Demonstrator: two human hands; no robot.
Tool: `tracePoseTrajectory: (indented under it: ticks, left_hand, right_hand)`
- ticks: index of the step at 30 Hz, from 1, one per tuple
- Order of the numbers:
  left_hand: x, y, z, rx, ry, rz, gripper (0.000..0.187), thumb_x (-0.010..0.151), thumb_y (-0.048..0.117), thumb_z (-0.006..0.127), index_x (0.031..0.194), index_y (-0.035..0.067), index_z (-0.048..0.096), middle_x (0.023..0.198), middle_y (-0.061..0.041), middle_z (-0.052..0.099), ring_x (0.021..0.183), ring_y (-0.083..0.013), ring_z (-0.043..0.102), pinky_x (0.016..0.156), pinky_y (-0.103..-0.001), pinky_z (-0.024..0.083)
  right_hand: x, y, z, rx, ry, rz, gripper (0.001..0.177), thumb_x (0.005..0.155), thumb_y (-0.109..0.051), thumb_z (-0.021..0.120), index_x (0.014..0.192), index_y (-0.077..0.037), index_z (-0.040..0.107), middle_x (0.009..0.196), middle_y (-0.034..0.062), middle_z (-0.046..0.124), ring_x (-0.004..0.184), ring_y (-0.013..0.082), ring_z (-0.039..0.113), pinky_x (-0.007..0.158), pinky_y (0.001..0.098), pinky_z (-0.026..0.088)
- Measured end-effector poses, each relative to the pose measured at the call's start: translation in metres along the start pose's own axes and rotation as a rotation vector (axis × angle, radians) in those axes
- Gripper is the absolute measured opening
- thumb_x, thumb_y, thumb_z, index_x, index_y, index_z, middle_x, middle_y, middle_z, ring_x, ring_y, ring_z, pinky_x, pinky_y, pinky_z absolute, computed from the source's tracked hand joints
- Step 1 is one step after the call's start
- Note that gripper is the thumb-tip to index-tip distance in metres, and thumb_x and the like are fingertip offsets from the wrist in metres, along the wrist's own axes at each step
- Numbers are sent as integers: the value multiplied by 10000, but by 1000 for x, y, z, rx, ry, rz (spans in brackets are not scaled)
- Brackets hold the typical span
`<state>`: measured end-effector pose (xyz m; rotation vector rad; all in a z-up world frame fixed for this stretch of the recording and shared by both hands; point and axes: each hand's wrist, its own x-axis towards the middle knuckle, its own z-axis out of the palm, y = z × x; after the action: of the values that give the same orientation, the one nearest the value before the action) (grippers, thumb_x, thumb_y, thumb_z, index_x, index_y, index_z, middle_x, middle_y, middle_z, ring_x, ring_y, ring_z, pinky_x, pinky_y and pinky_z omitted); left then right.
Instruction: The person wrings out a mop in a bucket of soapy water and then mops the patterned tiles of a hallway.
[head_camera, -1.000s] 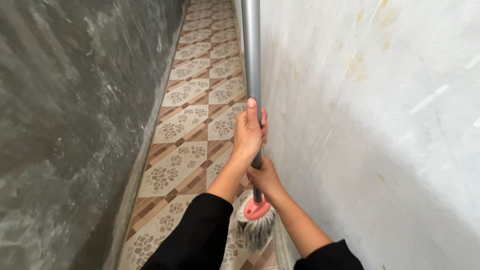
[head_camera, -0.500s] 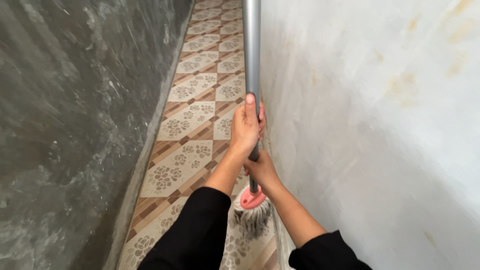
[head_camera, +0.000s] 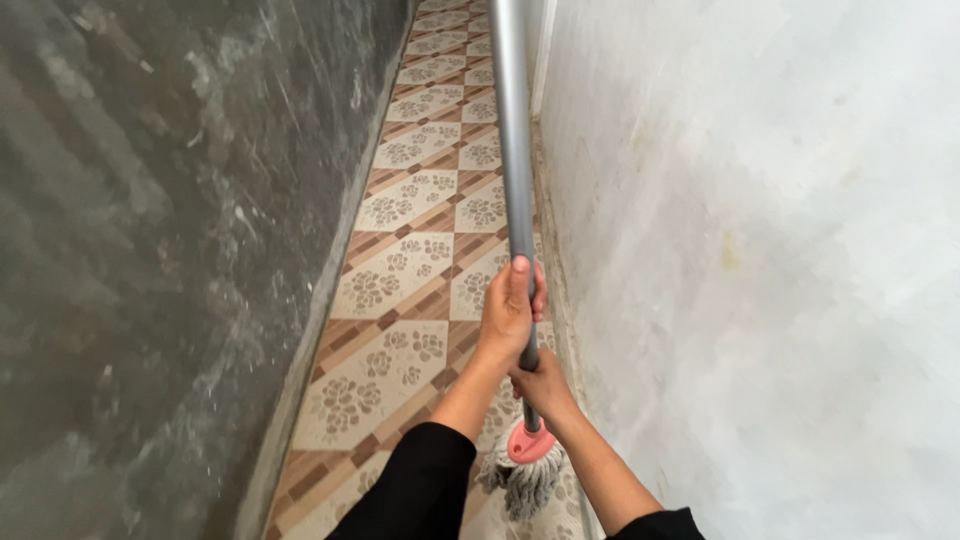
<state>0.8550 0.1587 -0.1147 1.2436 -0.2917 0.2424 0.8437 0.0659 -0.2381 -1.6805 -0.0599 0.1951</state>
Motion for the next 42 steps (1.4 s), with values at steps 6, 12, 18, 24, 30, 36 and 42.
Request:
tracePoseTrajectory:
  ticks: [6,12,18,24,30,36,42]
  left_hand:
    - [63,-22,-23,74,-44,-6,621,914,690,420,780,87,481,570,30,437,506,-71,445,474,-230,378]
    - [129,-60,-49,91,-61,-48,676,844,753,459,727,88,468,554,33,401,488,-77,408,443,-242,329]
    - [210,-133,-93,232,-15,-72,740,783,847,373,667,122,465,571,46,441,482,-77,443,437,-248,385]
    - [287,-173,-143,132,-61,-139,762,789,849,378,647,104,447,506,24,414,446,-90,413,432,-253,333]
    - [344,-208,-166,146,-147,-129,782,764,869,363,647,102,458,515,23,411,457,-87,420,438,-251,336]
    - [397,-255,-198,60,-190,-180,781,791,861,400,659,91,439,553,34,384,482,-82,383,445,-243,304]
    - [455,-282,-246,151,-177,-128,756,847,778,402,825,43,574,660,3,524,607,-100,520,588,-255,442]
  right_hand:
    - [72,8,12,45,-18,-26,136,804,-11,619,673,26,614,574,52,598,504,126,568,478,282,461]
    - [140,-27,6,-22,-105,-11,124,780,12,614,899,30,641,762,69,659,680,137,612,604,290,480]
    - [226,-62,-34,-2,-329,-59,389,709,91,556,1086,29,629,1020,96,701,978,186,679,832,308,539]
    - [321,-155,-55,115,-229,-213,462,786,-10,637,1245,-46,597,1116,85,679,1091,213,644,935,332,524]
    - [394,-254,-43,156,-329,-485,502,853,-151,680,1312,-36,510,1135,88,669,1121,198,630,972,336,512]
    - [485,-265,-4,230,-276,-498,238,1011,-251,556,934,-32,504,662,51,571,606,151,586,594,298,505]
    - [569,-246,31,233,-208,-472,248,1026,-241,511,877,-46,474,580,16,487,495,109,490,482,263,441]
